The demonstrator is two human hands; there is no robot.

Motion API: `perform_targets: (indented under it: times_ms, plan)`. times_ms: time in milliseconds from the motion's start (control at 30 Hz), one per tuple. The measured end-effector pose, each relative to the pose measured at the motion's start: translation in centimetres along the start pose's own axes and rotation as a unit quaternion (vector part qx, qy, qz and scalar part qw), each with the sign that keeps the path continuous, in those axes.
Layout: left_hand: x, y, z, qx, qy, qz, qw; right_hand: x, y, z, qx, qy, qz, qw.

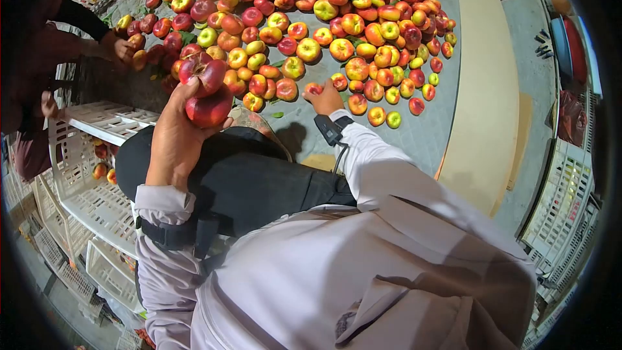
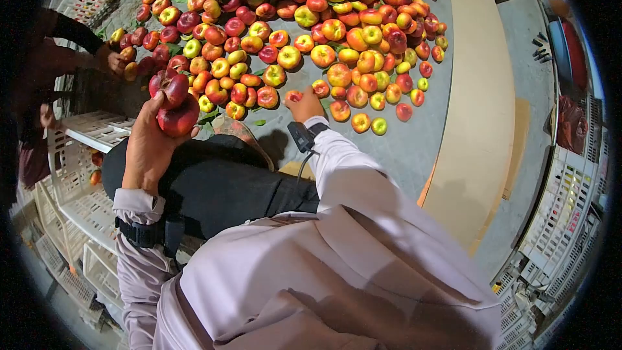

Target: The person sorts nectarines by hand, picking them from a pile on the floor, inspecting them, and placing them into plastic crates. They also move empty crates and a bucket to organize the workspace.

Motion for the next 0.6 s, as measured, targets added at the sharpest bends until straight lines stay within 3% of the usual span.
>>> perform_targets:
  times_ms: [100, 167, 233, 300, 333, 367, 433, 467, 500, 567, 600]
  plan:
    - [0.3, -0.4, -0.1, -0.003, -0.003, 0.007, 1.0, 1.8, 1.7, -1.7, 0.033, -0.058, -0.053, 0.996]
    - [0.1, -0.4, 0.0, -0.011, -0.003, 0.015, 1.0, 2.7, 1.0, -2.0, 0.007, -0.066, 0.016, 0.998]
    - [0.3, -0.7, -0.2, -0.009, 0.006, 0.034, 0.999, 0.2, 0.4, -3.7, -0.084, -0.113, -0.019, 0.99]
    - [0.2, -0.9, -0.3, -0.017, 0.011, 0.045, 0.999, 0.8, -3.3, -3.3, -0.105, -0.128, -0.039, 0.985]
    - [0.3, -1.0, -0.3, -0.02, 0.014, 0.053, 0.998, 1.0, -5.6, -3.1, -0.145, -0.189, 0.057, 0.97]
    - [0.3, -1.1, -0.3, -0.022, 0.013, 0.054, 0.998, -0.5, -7.2, -2.9, -0.229, -0.203, 0.028, 0.952]
    - [0.1, -1.2, -0.4, -0.034, 0.025, 0.079, 0.996, -1.3, -11.5, -2.0, -0.245, -0.044, 0.108, 0.963]
    - [0.0, -1.1, -0.4, -0.035, 0.026, 0.08, 0.996, 0.1, -13.3, -0.2, -0.253, -0.028, 0.111, 0.961]
    - [-0.2, -1.1, -0.3, -0.049, 0.036, 0.086, 0.994, -1.7, -14.3, -0.8, -0.209, 0.01, 0.057, 0.976]
    - [-0.2, -1.1, -0.1, -0.068, 0.048, 0.095, 0.992, -7.0, -13.9, -3.1, -0.083, 0.15, 0.154, 0.973]
    - [-0.2, -1.2, -0.1, -0.069, 0.049, 0.106, 0.991, -7.9, -13.7, -4.2, -0.08, 0.145, 0.155, 0.974]
Point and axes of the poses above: each hand's wrist, its own z-axis away from the middle knuckle, its own y-axis out of the palm, x = y × z, the point moved 3 cm from there along -z, towards the middle knuckle, and after that the axes turned 15 degrees about -z, right-handed, at the moved point
